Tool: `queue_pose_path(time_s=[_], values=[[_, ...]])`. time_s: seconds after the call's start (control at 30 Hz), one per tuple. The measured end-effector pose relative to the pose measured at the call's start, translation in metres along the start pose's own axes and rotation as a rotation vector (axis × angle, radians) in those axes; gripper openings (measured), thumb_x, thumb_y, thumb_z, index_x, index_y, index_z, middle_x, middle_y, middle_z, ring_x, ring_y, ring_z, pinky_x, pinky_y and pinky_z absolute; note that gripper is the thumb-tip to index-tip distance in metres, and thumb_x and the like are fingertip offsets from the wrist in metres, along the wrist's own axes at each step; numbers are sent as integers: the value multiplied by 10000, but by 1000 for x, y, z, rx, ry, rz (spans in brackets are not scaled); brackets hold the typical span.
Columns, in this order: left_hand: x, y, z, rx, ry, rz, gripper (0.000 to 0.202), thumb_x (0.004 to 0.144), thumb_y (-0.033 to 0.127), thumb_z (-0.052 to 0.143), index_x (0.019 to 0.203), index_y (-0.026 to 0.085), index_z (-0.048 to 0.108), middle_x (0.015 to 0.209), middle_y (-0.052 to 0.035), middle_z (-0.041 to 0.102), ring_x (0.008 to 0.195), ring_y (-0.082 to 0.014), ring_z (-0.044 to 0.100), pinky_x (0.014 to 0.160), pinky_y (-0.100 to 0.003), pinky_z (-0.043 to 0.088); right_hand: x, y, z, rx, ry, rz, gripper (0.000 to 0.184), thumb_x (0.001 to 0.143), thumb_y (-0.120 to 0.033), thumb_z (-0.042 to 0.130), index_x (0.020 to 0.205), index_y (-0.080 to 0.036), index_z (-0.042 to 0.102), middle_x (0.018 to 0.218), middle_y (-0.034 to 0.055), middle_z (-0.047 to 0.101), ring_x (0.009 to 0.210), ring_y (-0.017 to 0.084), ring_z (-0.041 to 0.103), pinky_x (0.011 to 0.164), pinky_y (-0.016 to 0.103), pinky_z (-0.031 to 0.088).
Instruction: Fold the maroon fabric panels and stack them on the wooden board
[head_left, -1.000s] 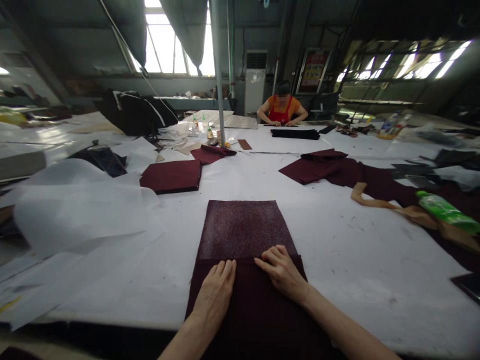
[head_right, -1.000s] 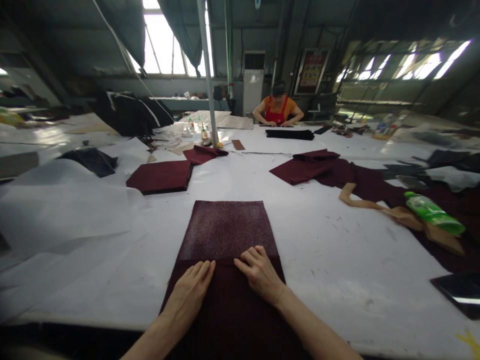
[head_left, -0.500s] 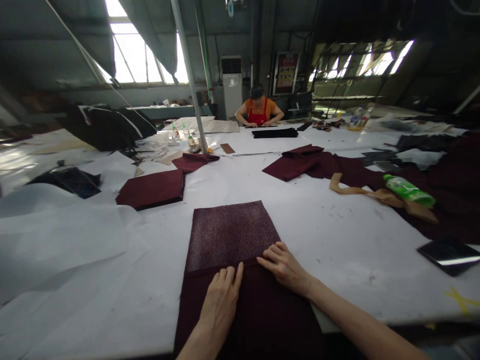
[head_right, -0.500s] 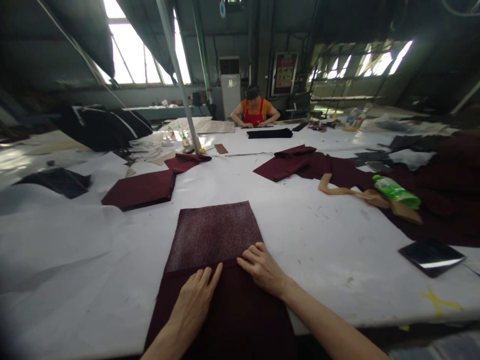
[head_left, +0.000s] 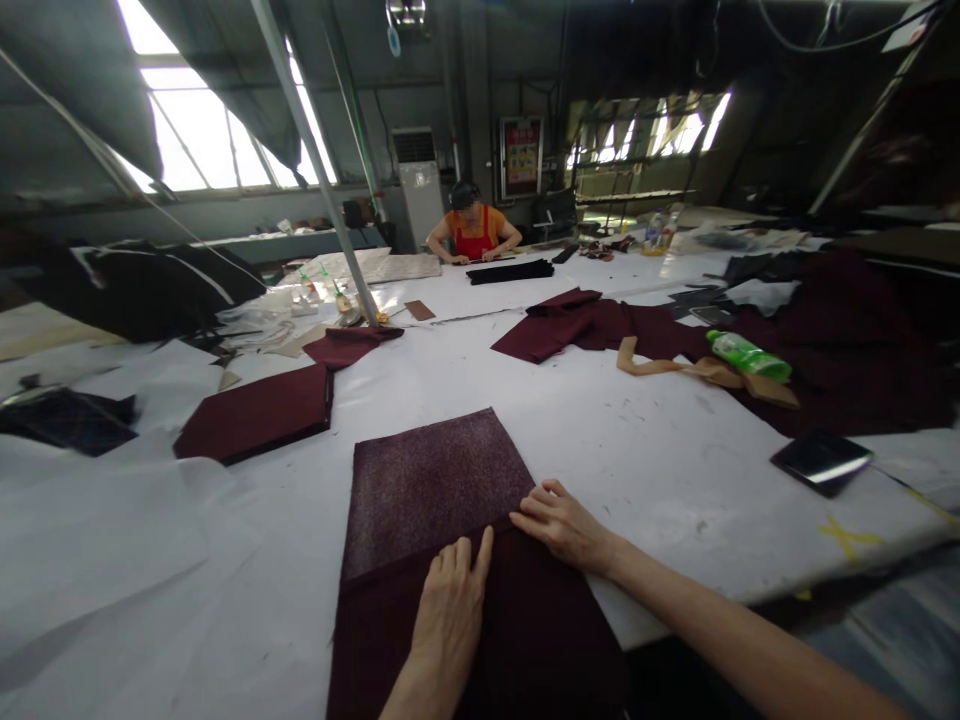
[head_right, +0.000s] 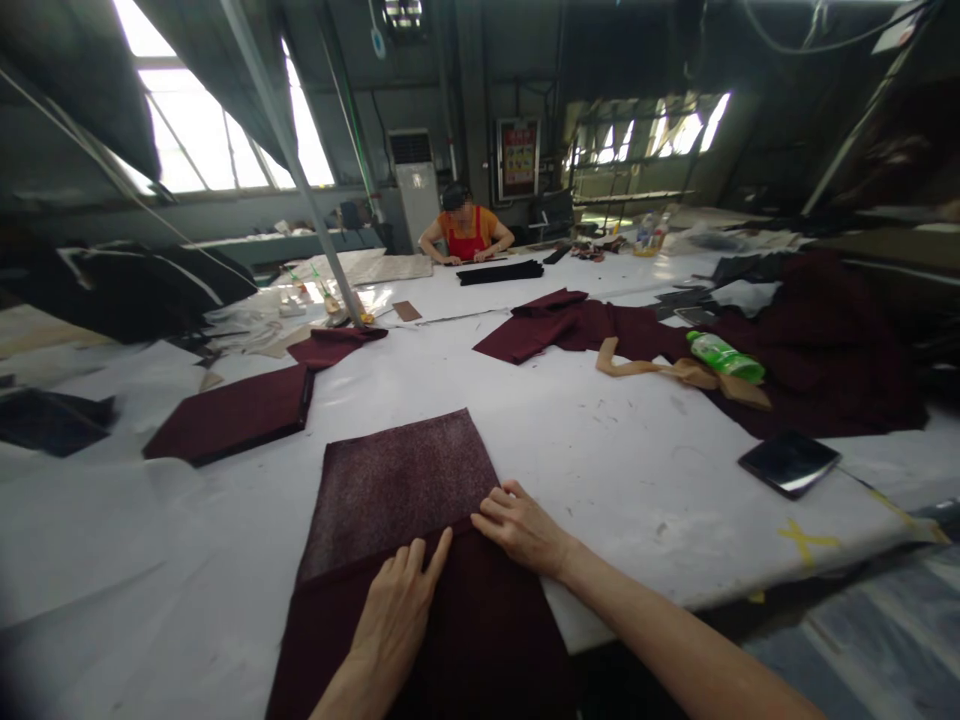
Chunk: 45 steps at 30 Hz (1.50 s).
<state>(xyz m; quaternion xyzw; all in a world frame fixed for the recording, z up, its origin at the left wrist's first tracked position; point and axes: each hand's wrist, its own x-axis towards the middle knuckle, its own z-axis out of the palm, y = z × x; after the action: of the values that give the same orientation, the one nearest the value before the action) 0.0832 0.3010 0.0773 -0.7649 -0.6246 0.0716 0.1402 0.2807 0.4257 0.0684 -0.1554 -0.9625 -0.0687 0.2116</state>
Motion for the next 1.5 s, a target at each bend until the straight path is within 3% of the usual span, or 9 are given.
queue_pose_path(time_s=[0.17, 0.37, 0.57, 0.73, 0.87, 1.0, 1.13, 1.3, 1.5], values=[[14, 9, -5, 94, -21, 8, 577, 848, 93, 471, 1400, 249, 404, 854, -58, 540, 735, -180, 550, 641, -299, 455, -7, 5, -3, -43, 35, -19, 223, 935, -163, 486, 1132, -137, 588, 870, 48, 593, 869, 173, 499, 871, 368, 338], [27, 18, -12, 153, -107, 10, 627, 885, 105, 449, 1432, 369, 293, 833, -58, 538, 701, -188, 588, 602, -300, 459, -13, 7, -7, -95, 32, -16, 224, 945, -159, 473, 1137, -141, 585, 888, 52, 597, 889, 178, 505, 884, 375, 338], [34, 23, -15, 202, -160, 28, 652, 897, 85, 395, 1438, 408, 227, 815, -63, 545, 652, -201, 614, 557, -304, 465, -26, 10, -8, -158, 0, 1, 241, 955, -152, 450, 1165, -144, 569, 938, 59, 607, 922, 181, 509, 910, 393, 345], [33, 23, -13, 196, -148, 19, 650, 896, 67, 368, 1433, 411, 242, 804, -69, 545, 636, -206, 616, 534, -294, 463, -37, 13, -18, -183, -22, 119, 235, 932, -90, 428, 1088, -142, 596, 928, 65, 605, 929, 197, 507, 935, 421, 336], [35, 25, -15, 191, -159, 16, 660, 890, 62, 375, 1431, 418, 247, 814, -72, 555, 641, -210, 621, 540, -301, 472, -19, -8, -26, -98, 55, 293, 292, 874, -42, 442, 1105, -142, 591, 982, 91, 607, 999, 220, 500, 962, 444, 310], [32, 20, -15, 124, -134, 22, 625, 886, 80, 406, 1430, 369, 302, 847, -78, 571, 695, -215, 621, 577, -321, 493, 3, -41, -19, 39, 26, 334, 266, 897, -143, 494, 1151, -147, 572, 998, 82, 618, 986, 208, 514, 947, 400, 333], [8, -7, -5, -16, -20, 14, 595, 831, 42, 460, 1391, 238, 418, 968, -89, 599, 856, -228, 602, 692, -354, 523, -1, -55, -5, 49, 22, 470, 256, 917, -206, 488, 1156, -167, 571, 1074, 77, 621, 1081, 227, 499, 1001, 417, 286], [-52, -61, 21, -87, 93, -89, 525, 806, -14, 438, 1298, 146, 527, 1131, -91, 616, 1039, -210, 559, 941, -373, 469, -12, -54, 5, -12, 91, 573, 238, 915, -217, 495, 1131, -186, 591, 1118, 69, 634, 1192, 254, 457, 1051, 455, 197], [-103, -95, 50, -27, 245, -130, 355, 914, 185, 423, 1222, 102, 579, 1208, -123, 618, 1106, -245, 566, 960, -401, 480, -10, -56, 10, -62, 137, 606, 222, 908, -229, 505, 1088, -174, 622, 1099, 81, 655, 1196, 266, 468, 1060, 461, 183]])
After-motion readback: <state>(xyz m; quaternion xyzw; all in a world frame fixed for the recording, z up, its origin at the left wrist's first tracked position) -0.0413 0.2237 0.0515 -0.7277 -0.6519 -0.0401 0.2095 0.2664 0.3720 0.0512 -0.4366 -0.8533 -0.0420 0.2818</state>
